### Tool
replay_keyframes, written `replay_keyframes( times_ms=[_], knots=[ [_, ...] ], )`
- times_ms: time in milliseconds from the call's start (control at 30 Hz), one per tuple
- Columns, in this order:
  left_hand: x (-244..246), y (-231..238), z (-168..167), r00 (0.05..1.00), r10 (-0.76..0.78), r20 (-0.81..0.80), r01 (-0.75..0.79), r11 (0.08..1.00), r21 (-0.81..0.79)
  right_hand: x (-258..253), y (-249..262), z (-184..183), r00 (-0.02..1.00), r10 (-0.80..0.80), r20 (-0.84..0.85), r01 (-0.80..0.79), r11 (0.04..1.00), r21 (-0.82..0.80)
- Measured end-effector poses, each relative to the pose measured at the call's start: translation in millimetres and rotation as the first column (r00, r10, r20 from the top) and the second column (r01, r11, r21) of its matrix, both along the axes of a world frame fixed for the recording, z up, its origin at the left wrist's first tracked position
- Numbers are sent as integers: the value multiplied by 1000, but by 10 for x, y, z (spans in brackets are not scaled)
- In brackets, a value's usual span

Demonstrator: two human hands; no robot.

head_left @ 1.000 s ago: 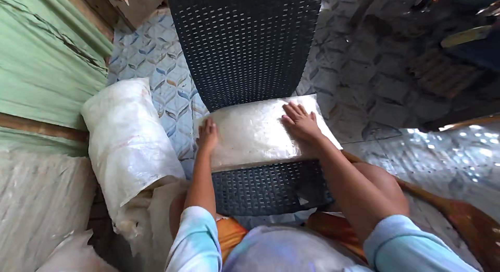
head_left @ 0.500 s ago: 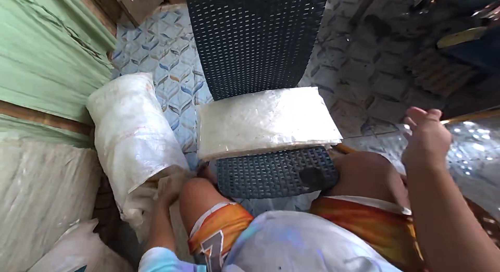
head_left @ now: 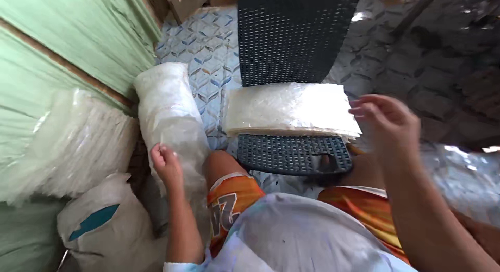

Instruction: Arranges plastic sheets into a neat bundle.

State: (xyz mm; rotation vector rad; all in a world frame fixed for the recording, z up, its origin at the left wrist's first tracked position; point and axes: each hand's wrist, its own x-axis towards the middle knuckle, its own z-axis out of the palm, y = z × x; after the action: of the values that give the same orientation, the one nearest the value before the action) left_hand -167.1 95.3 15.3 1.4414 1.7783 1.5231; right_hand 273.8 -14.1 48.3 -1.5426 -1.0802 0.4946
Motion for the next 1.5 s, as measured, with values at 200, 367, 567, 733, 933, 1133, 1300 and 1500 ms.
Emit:
replay_keyframes(
  times_ms=[200, 367, 567, 733, 933, 1133, 1300, 1500],
  knots=[
    [636, -632, 938, 904, -428, 27, 415, 889, 193, -1234, 246, 417, 752, 644, 140, -659, 724, 205],
    [1068, -936, 951, 558, -687, -467, 812, 569, 133, -1406, 71, 1039, 519, 609, -599, -496, 786, 369],
    [1096, -734, 1045, 652, -753, 88, 711, 647, 277, -936, -48, 1220, 681, 617, -395, -453, 778, 435],
    [1218, -684, 1447, 797, -592, -121, 587, 712, 384, -593, 17, 1167, 891, 443, 101, -453, 847, 279],
    [1289, -626, 1568, 742, -671, 4, 630, 698, 340, -323, -20, 1440, 931, 237, 276, -323, 888, 327],
    [1191, -448, 1669, -245, -804, 541, 954, -100, 283, -253, -85, 1686, 742, 486, 462, -619, 762, 192],
    [1422, -611, 1590, 170, -793, 585, 943, 304, 137, -341, -234, 1775, 642, 455, 617, -646, 755, 116],
    [1382, -573, 1700, 463, -703, 540, 674, 675, 301, -92, -332, 1507, 809, 206, 550, -415, 863, 288]
  ],
)
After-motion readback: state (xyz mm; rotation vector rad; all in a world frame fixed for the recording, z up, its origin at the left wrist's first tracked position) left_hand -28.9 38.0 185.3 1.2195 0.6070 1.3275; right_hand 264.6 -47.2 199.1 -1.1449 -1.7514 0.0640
